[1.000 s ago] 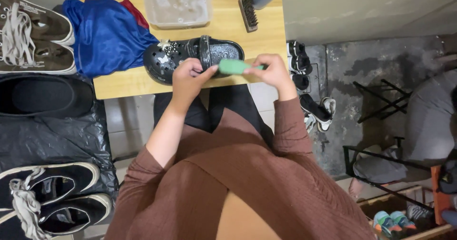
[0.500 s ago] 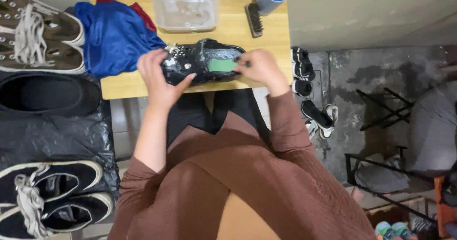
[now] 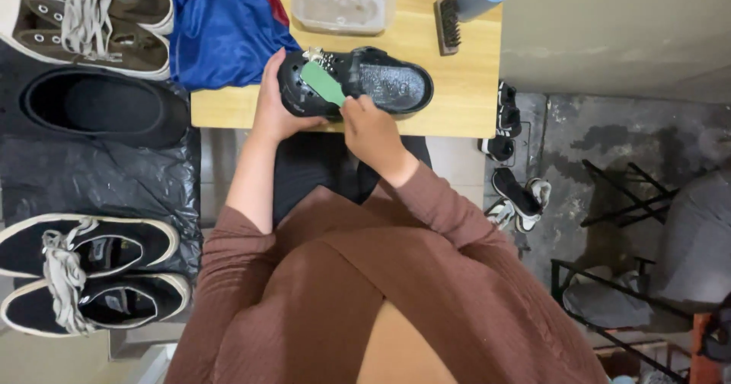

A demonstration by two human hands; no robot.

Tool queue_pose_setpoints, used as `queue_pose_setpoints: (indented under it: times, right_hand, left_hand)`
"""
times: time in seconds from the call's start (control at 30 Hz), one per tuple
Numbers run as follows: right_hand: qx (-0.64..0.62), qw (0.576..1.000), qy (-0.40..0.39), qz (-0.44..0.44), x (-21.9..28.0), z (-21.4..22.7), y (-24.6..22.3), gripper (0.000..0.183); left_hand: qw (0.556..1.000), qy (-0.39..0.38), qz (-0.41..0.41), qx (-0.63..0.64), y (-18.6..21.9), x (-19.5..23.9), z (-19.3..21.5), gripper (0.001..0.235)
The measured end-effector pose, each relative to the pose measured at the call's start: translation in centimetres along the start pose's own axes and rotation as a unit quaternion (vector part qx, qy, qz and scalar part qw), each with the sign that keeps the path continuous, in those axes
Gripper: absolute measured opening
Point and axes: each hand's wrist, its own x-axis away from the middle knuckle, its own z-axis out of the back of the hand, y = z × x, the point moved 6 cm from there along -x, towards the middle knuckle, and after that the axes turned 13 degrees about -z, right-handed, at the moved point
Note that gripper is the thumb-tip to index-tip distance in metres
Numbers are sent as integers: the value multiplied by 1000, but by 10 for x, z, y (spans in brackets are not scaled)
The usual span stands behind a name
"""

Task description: The person scrubs a black clog-style shoe with a green brush, focusing on the sole and upper surfaces. They repeatedly dip the brush into a container of soapy water to clean the shoe thoroughly.

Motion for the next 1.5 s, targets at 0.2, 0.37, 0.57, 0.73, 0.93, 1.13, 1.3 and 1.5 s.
queue_pose_setpoints:
  times: [0.2,0.37,0.57,0.73,0.93,1.13,1.3,1.5]
  right_hand:
    - [-58,973,-222,-16,22,3,21,22]
    - [-97,990,-104,-3,15,-13,-17,14]
    - [-79,993,-68,61,26,0,-14,11]
    - [-64,997,-22,41,-11,16,-29,15]
    - [118,987,92,53,-24,-39,-69,12]
    - [42,995,23,84,27,15,-31,12]
    - [7,996,55,69,27,45,-4,11]
    - [56,986,134,85,29,-6,-50,19]
  left_hand:
    - [999,-26,18,-10,-4,0,0,126]
    - [997,-32,64,23,-9,6,-3,141]
    - [996,-36,78,12,0,4,5,124]
    - [992,-35,120,2,5,7,3,132]
    - [983,-33,171,-65,-17,16,-1,101]
    - [996,-29,77,-19,0,9,5,126]
    - [997,-51,-8,-52,-1,8,2,130]
    - [994,-82,32,-59,-15,18,-2,134]
